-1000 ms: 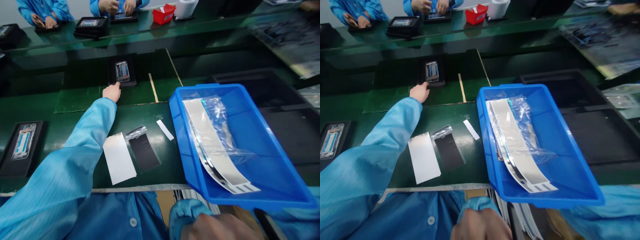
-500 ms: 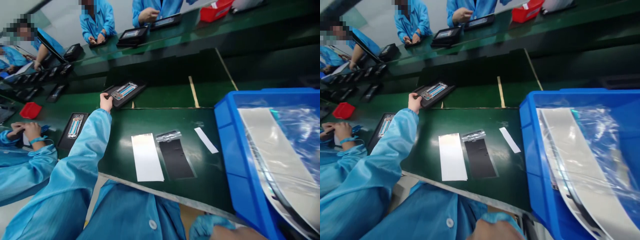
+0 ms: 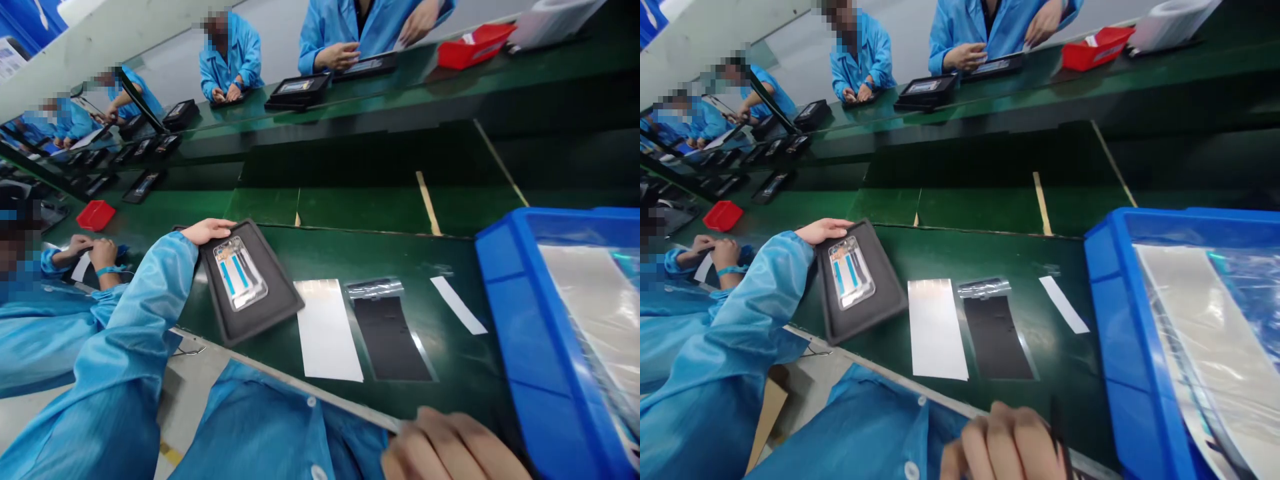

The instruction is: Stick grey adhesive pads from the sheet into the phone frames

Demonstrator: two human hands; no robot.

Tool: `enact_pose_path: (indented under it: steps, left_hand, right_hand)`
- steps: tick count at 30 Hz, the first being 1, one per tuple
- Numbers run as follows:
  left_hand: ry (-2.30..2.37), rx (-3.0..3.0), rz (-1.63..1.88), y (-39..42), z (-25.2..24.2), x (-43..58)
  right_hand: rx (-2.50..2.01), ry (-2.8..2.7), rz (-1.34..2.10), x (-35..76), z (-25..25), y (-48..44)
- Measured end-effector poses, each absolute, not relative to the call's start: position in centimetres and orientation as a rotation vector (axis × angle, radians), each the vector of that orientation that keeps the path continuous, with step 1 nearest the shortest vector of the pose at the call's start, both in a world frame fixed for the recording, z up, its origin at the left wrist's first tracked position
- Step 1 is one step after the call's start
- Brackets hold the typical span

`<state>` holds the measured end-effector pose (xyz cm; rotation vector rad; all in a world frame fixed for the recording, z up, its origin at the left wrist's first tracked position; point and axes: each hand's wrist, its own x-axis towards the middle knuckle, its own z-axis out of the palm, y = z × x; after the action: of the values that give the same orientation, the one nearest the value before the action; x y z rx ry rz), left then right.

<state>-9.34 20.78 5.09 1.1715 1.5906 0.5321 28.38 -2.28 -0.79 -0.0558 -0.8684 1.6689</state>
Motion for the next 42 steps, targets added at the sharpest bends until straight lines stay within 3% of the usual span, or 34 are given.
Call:
enact_pose_path:
  steps: [3, 6, 11, 15, 23, 42]
  left_hand:
    - [1.451, 1.281, 0.271, 21.0, 4.2, -7.7]
    - [1.407, 1.711, 0.080, 21.3, 2.5, -5.6]
    - [1.364, 2.357, 0.125, 16.1, 0.1, 0.3]
    - [1.204, 2.615, 0.079, 9.7, -1.3, 5.5]
    - [1.168, 2.684, 0.136, 7.9, -4.7, 8.3]
    - [1.176, 2.686, 0.121, 7.9, -4.7, 8.3]
  right_hand:
    - [-0.127, -0.693, 1.739, 28.4, 0.2, -3.0]
    - [-0.490, -0.662, 1.627, 28.4, -0.5, -3.4]
    - [-1.113, -0.914, 1.384, 29.3, -4.2, -2.7]
    - [-1.362, -1.146, 1.189, 29.1, -4.5, -0.4]
    - [-1.444, -1.386, 0.881, 29.0, -6.1, 6.2]
    - [-1.493, -1.579, 0.744, 30.0, -8.4, 7.1]
